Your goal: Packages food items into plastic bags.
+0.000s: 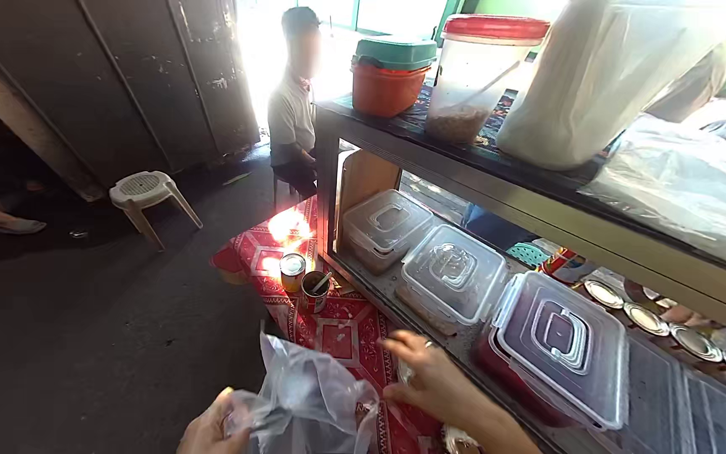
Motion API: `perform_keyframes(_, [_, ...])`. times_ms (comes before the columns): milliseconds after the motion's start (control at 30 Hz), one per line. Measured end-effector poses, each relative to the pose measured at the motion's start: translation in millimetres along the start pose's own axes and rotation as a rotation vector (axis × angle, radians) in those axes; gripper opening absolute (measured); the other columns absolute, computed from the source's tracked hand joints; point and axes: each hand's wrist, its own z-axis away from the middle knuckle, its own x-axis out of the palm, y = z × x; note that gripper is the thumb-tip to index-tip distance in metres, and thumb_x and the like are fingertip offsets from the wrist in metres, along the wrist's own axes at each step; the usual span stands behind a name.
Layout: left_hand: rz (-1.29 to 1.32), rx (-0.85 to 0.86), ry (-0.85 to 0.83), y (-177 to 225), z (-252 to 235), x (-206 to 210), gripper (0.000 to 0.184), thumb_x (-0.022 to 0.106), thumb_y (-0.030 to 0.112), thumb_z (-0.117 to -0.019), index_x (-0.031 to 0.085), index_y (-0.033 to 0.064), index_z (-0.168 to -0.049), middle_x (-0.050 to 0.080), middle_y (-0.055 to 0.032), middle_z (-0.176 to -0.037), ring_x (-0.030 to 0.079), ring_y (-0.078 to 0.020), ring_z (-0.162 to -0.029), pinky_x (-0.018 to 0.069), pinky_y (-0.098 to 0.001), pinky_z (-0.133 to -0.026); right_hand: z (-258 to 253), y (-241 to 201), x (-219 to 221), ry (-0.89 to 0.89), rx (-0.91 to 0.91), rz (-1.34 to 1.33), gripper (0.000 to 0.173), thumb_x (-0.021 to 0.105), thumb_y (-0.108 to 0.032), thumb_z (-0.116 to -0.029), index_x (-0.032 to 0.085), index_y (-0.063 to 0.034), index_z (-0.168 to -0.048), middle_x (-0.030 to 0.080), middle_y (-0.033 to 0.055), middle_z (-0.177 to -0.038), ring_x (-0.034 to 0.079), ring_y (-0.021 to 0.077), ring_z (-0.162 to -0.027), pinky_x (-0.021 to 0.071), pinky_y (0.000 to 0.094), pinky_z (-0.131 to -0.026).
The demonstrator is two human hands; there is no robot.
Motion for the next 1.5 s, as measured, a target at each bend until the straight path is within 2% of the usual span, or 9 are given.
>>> perform_keyframes(167, [-0.002, -0.028, -0.017, 33, -22, 0, 0.057, 0.061, 0.006, -0.0902, 0.045, -0.0029, -0.144, 0.070, -0.0216, -0.108, 0.071, -0.0311, -0.090, 0.0572, -0.0539, -0.081, -14, 44, 6, -0.338, 0.342, 0.246, 0.111, 0.087, -0.052, -0.0757, 0.022, -0.0348, -0.164, 0.005, 0.0200, -0.172, 0.011, 0.0538, -0.154, 0.0309, 0.0800, -0.105])
perform_keyframes(333, [0.001, 0.015, 0.034, 30, -41, 18, 0.049, 0.063, 0.021, -0.0991, 0.052, 0.0007, -0.142, 0.073, -0.0157, -0.111, 0.072, -0.0241, -0.101, 0.0567, -0.0463, -0.094, -21, 60, 29, -0.312, 0.360, 0.220, 0.097, 0.087, -0.026, -0.0744, 0.037, -0.0275, -0.158, 0.027, 0.0268, -0.162, 0.037, 0.0529, -0.141, 0.0489, 0.0661, -0.098])
perform_keyframes(567, [-0.256, -0.110, -0.165, 66, -79, 35, 0.035, 0.045, 0.023, -0.1074, 0.066, 0.0049, -0.130, 0.066, -0.0184, -0.124, 0.064, -0.0315, -0.118, 0.0487, -0.0528, -0.103, 0, 20, -16, -0.122, 0.367, 0.112, 0.095, 0.084, -0.036, -0.0736, 0.040, -0.0219, -0.156, 0.042, 0.0257, -0.151, 0.049, 0.0479, -0.132, 0.0488, 0.0600, -0.101])
perform_keyframes(733, [-0.235, -0.077, -0.436, 113, -106, 75, 0.043, 0.039, 0.022, -0.1096, 0.055, -0.0004, -0.143, 0.051, -0.0264, -0.146, 0.055, -0.0384, -0.132, 0.0443, -0.0541, -0.110, 36, -31, -87, 0.011, 0.215, -0.149, 0.091, 0.085, -0.039, -0.0721, 0.044, -0.0229, -0.152, 0.051, 0.0176, -0.143, 0.057, 0.0300, -0.124, 0.0509, 0.0488, -0.100])
perform_keyframes(933, [0.697, -0.246, -0.667, 160, -98, 111, 0.037, 0.030, 0.030, -0.1118, 0.053, 0.0066, -0.129, 0.070, -0.0113, -0.104, 0.073, -0.0252, -0.086, 0.0614, -0.0470, -0.063, 50, -55, -113, 0.103, 0.216, -0.051, 0.089, 0.084, -0.041, -0.0742, 0.045, -0.0207, -0.151, 0.053, 0.0182, -0.140, 0.058, 0.0301, -0.123, 0.0504, 0.0478, -0.101])
perform_keyframes(1100, [0.828, -0.356, -0.695, 149, -95, 128, 0.040, 0.031, 0.030, -0.1120, 0.053, 0.0106, -0.139, 0.071, -0.0110, -0.111, 0.071, -0.0241, -0.095, 0.0604, -0.0439, -0.074, 35, -50, -88, 0.099, 0.361, 0.092, 0.093, 0.083, -0.038, -0.0740, 0.043, -0.0183, -0.155, 0.047, 0.0258, -0.147, 0.052, 0.0453, -0.129, 0.0475, 0.0589, -0.102])
perform_keyframes(1200, [0.815, -0.401, -0.776, 131, -100, 126, 0.043, 0.027, 0.033, -0.1119, 0.053, 0.0183, -0.142, 0.071, -0.0129, -0.111, 0.072, -0.0275, -0.090, 0.0605, -0.0462, -0.068, 16, -49, -59, 0.004, 0.487, 0.145, 0.095, 0.082, -0.035, -0.0760, 0.038, -0.0218, -0.159, 0.038, 0.0255, -0.154, 0.046, 0.0481, -0.135, 0.0488, 0.0606, -0.101])
perform_keyframes(1333, [0.768, -0.388, -0.888, 101, -105, 131, 0.047, 0.022, 0.036, -0.1117, 0.037, 0.0227, -0.154, 0.068, -0.0188, -0.119, 0.072, -0.0329, -0.090, 0.0604, -0.0500, -0.069, -9, -25, -9, 0.034, 0.487, 0.133, 0.093, 0.081, -0.034, -0.0769, 0.039, -0.0217, -0.158, 0.040, 0.0266, -0.153, 0.050, 0.0482, -0.132, 0.0526, 0.0578, -0.097])
perform_keyframes(1500, [0.343, -0.216, -0.746, 65, -119, 122, 0.058, 0.055, 0.048, -0.1029, 0.051, 0.0062, -0.143, 0.066, -0.0188, -0.126, 0.068, -0.0314, -0.110, 0.0577, -0.0534, -0.091, -26, -8, 29, 0.041, 0.493, 0.091, 0.095, 0.083, -0.036, -0.0753, 0.039, -0.0241, -0.158, 0.036, 0.0253, -0.157, 0.048, 0.0479, -0.135, 0.0521, 0.0590, -0.099])
